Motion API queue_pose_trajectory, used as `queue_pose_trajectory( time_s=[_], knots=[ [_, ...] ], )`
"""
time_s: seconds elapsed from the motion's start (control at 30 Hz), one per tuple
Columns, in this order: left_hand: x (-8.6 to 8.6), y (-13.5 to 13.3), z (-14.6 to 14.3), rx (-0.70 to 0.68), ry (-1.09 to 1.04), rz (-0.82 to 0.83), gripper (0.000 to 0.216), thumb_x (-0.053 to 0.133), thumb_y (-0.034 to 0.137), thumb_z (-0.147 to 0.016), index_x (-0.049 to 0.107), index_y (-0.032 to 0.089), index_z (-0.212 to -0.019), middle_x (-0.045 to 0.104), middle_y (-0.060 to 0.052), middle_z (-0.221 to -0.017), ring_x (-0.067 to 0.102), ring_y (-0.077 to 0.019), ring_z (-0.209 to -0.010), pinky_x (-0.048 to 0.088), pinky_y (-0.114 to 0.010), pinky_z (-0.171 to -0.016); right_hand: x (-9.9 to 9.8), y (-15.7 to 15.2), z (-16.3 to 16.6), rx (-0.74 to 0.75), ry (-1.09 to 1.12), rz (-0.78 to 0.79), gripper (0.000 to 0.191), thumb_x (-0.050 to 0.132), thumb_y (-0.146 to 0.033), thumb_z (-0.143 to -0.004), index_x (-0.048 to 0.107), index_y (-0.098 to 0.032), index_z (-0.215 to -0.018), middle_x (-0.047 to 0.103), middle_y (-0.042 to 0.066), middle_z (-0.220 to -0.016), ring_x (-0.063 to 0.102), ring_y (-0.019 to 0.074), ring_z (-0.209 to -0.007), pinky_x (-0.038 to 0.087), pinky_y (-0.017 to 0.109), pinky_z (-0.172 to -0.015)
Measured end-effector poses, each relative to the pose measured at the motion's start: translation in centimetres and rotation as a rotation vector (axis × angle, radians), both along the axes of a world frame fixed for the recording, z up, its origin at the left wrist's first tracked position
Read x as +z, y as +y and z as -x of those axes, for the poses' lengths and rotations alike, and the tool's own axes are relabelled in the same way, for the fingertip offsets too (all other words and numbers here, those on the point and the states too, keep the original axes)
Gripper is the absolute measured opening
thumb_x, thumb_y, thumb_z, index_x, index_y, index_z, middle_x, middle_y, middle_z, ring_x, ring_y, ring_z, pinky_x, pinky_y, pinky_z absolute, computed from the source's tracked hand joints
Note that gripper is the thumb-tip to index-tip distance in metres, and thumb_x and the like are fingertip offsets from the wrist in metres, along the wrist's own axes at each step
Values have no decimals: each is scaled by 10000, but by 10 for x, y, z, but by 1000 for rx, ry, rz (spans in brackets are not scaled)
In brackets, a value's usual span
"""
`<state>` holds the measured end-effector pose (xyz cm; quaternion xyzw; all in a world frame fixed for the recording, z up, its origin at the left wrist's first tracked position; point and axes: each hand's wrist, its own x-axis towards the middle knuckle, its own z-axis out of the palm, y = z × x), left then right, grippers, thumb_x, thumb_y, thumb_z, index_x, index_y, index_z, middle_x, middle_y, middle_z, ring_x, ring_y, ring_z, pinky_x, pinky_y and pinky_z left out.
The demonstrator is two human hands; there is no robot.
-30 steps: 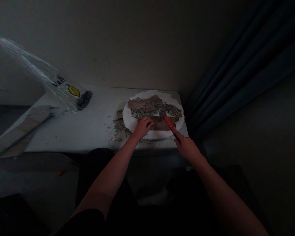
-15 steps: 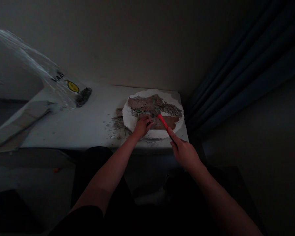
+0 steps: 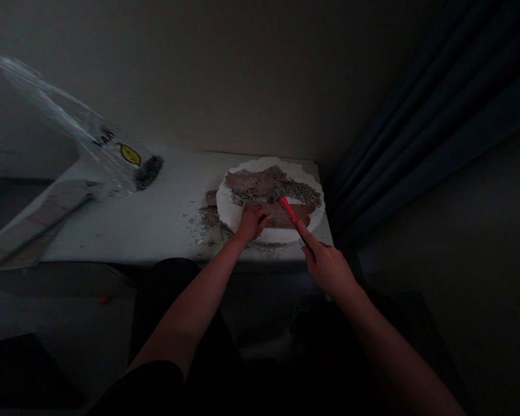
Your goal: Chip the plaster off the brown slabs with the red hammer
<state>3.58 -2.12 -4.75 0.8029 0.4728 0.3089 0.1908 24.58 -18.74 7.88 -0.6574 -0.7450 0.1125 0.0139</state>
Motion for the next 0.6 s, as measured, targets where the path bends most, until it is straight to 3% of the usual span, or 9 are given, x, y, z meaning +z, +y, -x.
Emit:
queue_pose_trajectory(
  time_s=[0.43, 0.6],
  knots=[
    [-4, 3, 0, -20, -10, -31, 215, 582, 335, -916, 655, 175, -792, 641, -94, -897, 602, -241, -959, 485, -384, -925, 1, -1, 0, 25, -18, 27, 692, 424, -261, -1028, 100, -375, -1630, 746, 55, -989, 708, 229, -786, 513, 321, -734],
    [-4, 3, -1, -20, -16, -20, 209, 583, 330, -914, 657, 178, -791, 652, -87, -899, 604, -233, -923, 488, -388, -912, 1, -1, 0, 4, -6, 2, 700, 402, -270, -1037, 45, -374, -1630, 744, 57, -1022, 707, 226, -795, 512, 325, -746]
  ],
)
